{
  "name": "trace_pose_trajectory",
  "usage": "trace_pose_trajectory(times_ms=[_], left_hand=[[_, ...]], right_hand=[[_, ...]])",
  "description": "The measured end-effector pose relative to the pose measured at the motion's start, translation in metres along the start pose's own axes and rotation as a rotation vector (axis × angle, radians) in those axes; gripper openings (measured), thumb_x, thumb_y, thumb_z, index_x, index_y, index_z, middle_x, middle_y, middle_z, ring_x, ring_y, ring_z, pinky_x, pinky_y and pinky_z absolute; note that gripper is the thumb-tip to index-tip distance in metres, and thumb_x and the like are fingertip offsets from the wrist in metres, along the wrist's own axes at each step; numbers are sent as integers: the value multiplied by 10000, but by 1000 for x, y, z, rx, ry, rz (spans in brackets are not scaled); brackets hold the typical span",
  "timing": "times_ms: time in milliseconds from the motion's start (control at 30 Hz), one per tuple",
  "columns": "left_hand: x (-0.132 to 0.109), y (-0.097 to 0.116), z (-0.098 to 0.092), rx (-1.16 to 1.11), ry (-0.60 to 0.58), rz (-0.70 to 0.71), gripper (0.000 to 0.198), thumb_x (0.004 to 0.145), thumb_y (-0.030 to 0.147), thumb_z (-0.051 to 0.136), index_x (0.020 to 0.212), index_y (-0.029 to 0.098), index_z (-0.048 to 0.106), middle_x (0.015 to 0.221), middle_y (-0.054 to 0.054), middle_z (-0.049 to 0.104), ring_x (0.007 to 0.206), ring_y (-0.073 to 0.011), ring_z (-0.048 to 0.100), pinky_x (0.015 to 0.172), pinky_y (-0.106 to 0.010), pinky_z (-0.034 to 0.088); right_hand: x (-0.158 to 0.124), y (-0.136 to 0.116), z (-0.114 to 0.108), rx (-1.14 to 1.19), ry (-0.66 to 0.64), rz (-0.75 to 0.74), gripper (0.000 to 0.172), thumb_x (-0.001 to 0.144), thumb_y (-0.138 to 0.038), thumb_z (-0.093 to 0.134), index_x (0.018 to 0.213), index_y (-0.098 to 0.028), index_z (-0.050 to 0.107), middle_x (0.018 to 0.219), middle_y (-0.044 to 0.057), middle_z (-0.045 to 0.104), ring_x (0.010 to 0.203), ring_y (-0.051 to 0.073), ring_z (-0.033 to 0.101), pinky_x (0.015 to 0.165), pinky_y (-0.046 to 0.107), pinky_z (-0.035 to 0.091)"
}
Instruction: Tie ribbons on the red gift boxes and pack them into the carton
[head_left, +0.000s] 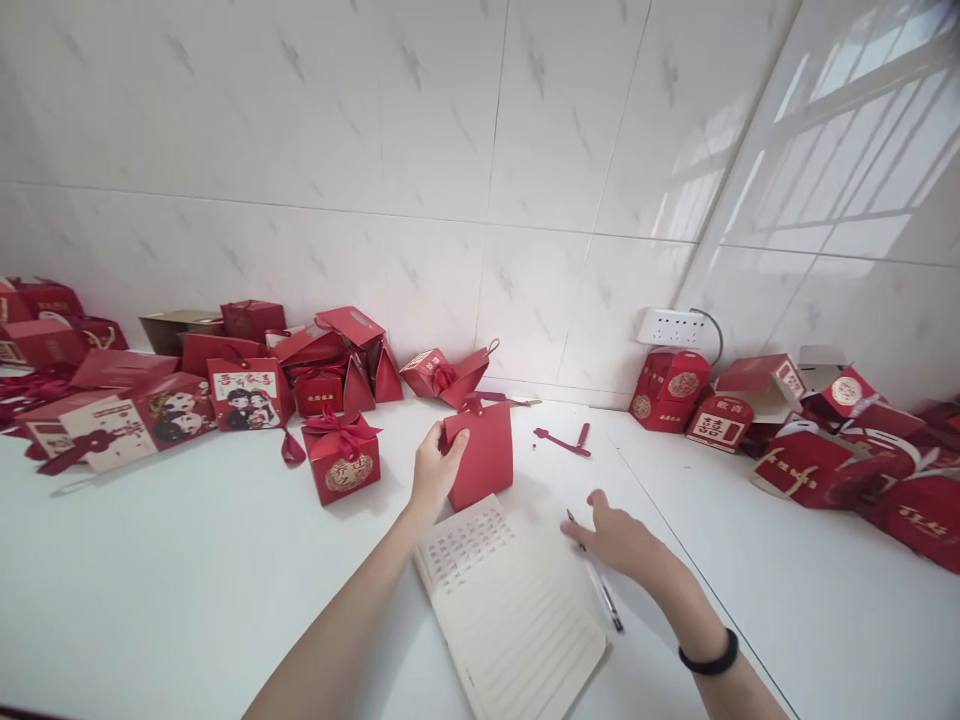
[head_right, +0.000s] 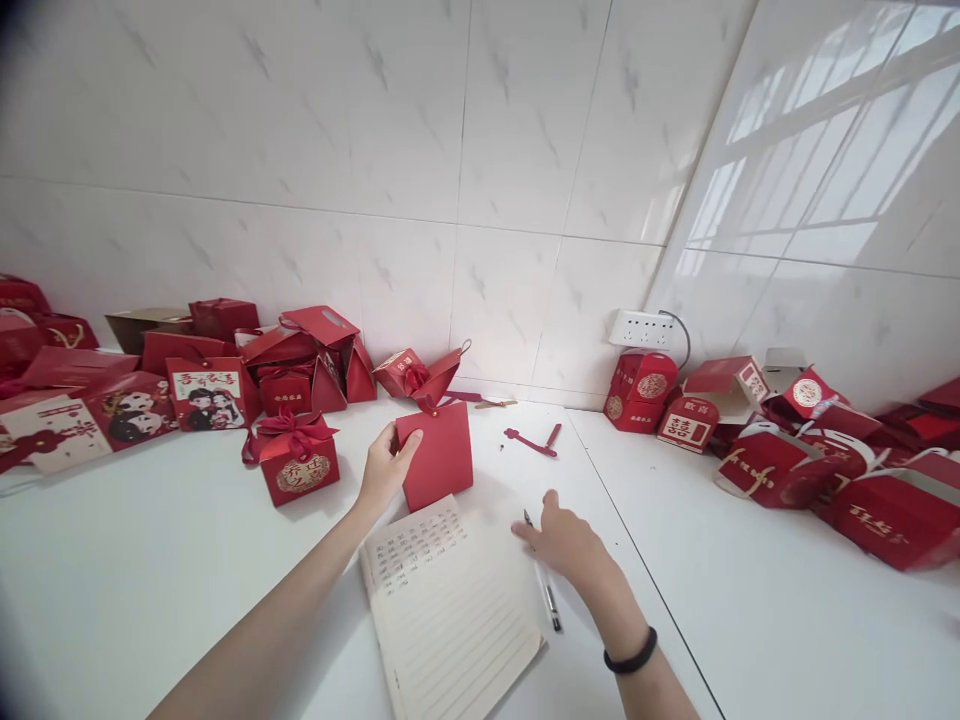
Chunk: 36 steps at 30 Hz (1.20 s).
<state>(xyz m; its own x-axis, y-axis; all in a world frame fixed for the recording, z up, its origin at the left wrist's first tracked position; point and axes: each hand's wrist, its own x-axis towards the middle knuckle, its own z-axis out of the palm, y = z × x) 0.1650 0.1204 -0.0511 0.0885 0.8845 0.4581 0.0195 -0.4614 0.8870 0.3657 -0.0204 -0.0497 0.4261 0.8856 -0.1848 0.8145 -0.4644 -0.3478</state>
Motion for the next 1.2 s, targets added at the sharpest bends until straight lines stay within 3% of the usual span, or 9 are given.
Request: trace_pose_trajectory(times_ms=[167, 300, 400, 500, 600, 767, 933, 1100, 1200], left_hand=[[-5, -2, 2, 36, 34, 51, 224, 781, 384, 550, 704, 178, 511, 613, 39, 522, 579, -112, 490, 555, -213, 398], [-10, 4, 6, -13, 94, 84, 252, 807, 399, 533, 686, 182, 492, 591, 45, 498, 543, -99, 470, 517, -200, 395], [-15, 16, 8, 25, 207, 219, 243, 837, 378, 518, 694, 181, 506, 575, 44, 498, 502, -87, 458, 478, -193, 390], [-23, 24, 13, 117, 222, 555, 124, 860, 267, 519, 845, 169, 593, 740, -12, 637, 638, -108, 589, 573, -203, 473], [-35, 24, 24, 202, 128, 858, 207, 850, 143, 527, 1044, 163, 598, 953, -65, 696, 874, -154, 659, 763, -250, 533], [-57, 16, 46, 331, -117, 1010, 339, 848, 112, 500, 1185, 144, 530, 1080, -95, 681, 1053, -206, 622, 902, -347, 528], [-68, 17, 49, 343, -433, 990, 357, 803, 106, 447, 1143, 116, 557, 1191, -135, 613, 1179, -236, 527, 956, -400, 488], [-72, 21, 47, 364, -537, 895, 215, 761, 84, 447, 824, 165, 636, 936, -94, 646, 913, -201, 583, 779, -349, 489], [-76, 31, 45, 480, -727, 711, 148, 768, 160, 493, 803, 181, 635, 821, -61, 623, 826, -190, 555, 774, -355, 434]], right_hand=[[-7, 1, 6, 118, -197, -222, 520, 749, -90, 429, 1253, -216, 444, 585, -33, 518, 515, 155, 478, 512, 259, 332], [10, 1, 4, 380, 59, -267, 276, 750, -155, 384, 835, -194, 644, 681, 17, 579, 605, 155, 522, 599, 290, 397], [18, -2, -2, 833, 318, -197, 302, 696, -231, 436, 901, -176, 650, 791, 47, 601, 739, 188, 571, 662, 320, 461], [13, -13, -1, 1199, 412, -302, 385, 651, -281, 584, 1025, -191, 605, 877, 51, 612, 845, 212, 587, 707, 341, 501], [-2, -30, 11, 1336, 411, -463, 302, 714, -381, 671, 937, -221, 544, 944, 49, 617, 924, 214, 586, 792, 376, 505], [-20, -48, 30, 1389, 376, -535, 288, 814, -435, 614, 979, -254, 461, 1102, 35, 550, 1005, 185, 548, 831, 357, 497], [-7, -38, 26, 1376, 453, -397, 318, 749, -384, 664, 865, -217, 420, 796, -21, 535, 746, 138, 552, 690, 275, 473], [10, -20, 14, 1255, 768, -365, 361, 729, -391, 639, 750, -221, 321, 645, -62, 447, 621, 111, 471, 620, 243, 392], [13, -8, 3, 1150, 970, -350, 326, 745, -365, 620, 768, -226, 326, 637, -67, 436, 595, 108, 453, 604, 241, 380]])
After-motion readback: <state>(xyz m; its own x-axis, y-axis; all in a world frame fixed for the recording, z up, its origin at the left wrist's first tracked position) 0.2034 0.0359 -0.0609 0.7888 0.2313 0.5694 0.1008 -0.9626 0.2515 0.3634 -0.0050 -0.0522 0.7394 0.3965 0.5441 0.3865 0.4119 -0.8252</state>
